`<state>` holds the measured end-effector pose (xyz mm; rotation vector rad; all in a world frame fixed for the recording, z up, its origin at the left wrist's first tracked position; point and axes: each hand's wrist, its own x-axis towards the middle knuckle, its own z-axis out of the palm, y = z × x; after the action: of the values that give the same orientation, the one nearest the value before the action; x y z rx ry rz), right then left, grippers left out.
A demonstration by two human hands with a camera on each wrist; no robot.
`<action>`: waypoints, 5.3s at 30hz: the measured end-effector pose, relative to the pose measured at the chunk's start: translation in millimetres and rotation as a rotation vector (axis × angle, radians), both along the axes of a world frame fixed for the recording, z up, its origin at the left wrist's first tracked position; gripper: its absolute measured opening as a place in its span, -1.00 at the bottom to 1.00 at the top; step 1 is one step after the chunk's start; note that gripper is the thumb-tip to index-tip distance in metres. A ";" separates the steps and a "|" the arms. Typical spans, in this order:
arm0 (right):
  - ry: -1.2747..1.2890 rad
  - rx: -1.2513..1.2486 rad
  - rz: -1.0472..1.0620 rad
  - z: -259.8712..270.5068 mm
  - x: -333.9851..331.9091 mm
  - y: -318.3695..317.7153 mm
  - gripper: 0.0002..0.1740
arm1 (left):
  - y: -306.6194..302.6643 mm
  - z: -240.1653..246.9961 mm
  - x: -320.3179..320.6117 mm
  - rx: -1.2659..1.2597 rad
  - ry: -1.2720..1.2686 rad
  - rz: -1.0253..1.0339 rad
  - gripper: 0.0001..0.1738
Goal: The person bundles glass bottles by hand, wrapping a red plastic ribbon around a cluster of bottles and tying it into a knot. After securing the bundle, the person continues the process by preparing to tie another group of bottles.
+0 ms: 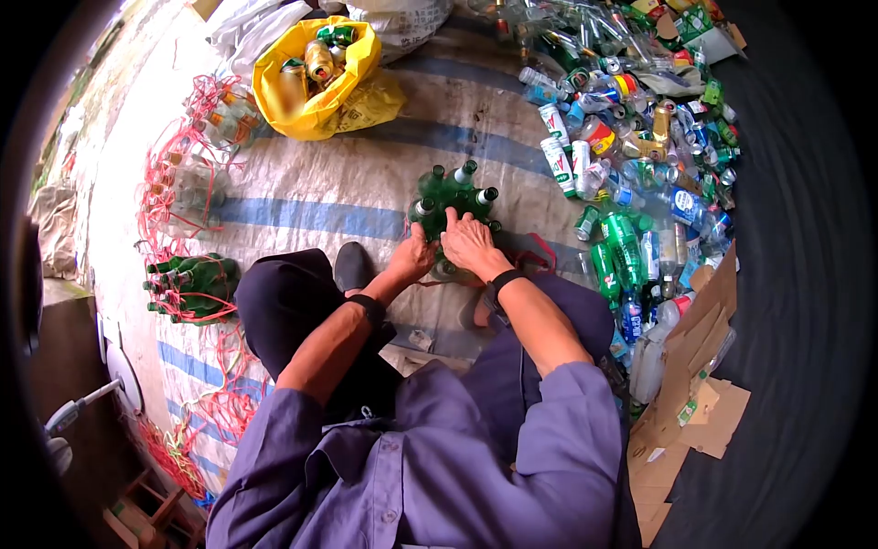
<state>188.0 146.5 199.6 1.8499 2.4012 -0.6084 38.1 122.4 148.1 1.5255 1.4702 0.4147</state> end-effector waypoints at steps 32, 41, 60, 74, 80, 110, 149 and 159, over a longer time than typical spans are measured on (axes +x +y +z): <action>0.140 0.070 -0.034 -7.5 13.6 -63.2 -0.64 | -2.2 -12.6 0.3 0.174 0.018 -0.088 -0.55; 0.168 -0.071 -0.189 13.8 24.5 -76.9 -0.52 | -3.1 -43.7 -7.2 0.276 -0.013 -0.150 -0.48; 0.506 -0.206 0.033 -97.4 24.1 -75.5 -0.69 | -31.5 -0.9 -12.4 0.177 0.104 -0.033 -0.49; 1.084 -0.853 -0.701 -28.1 2.2 -86.4 -0.64 | -99.5 -45.1 -41.8 0.518 0.175 -0.886 -0.85; 1.302 -0.874 -0.818 -32.0 -1.1 -95.1 -0.75 | -119.3 -30.3 -14.0 0.415 0.204 -1.019 -0.63; 0.999 -0.513 -0.719 -61.7 22.3 -90.2 -0.79 | -20.3 57.4 31.8 0.468 0.502 -0.468 -0.75; 1.148 -0.662 -1.176 -34.5 147.6 -51.8 -0.85 | -25.0 53.3 30.2 0.521 0.457 -0.369 -0.80; 1.386 -0.533 -1.238 -66.9 142.3 -55.6 -0.89 | -40.3 78.8 47.3 0.868 0.335 -0.536 -0.74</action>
<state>330.2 90.9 132.7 2.7469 0.4205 -2.8637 85.5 82.2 227.0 2.7003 1.0733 0.5152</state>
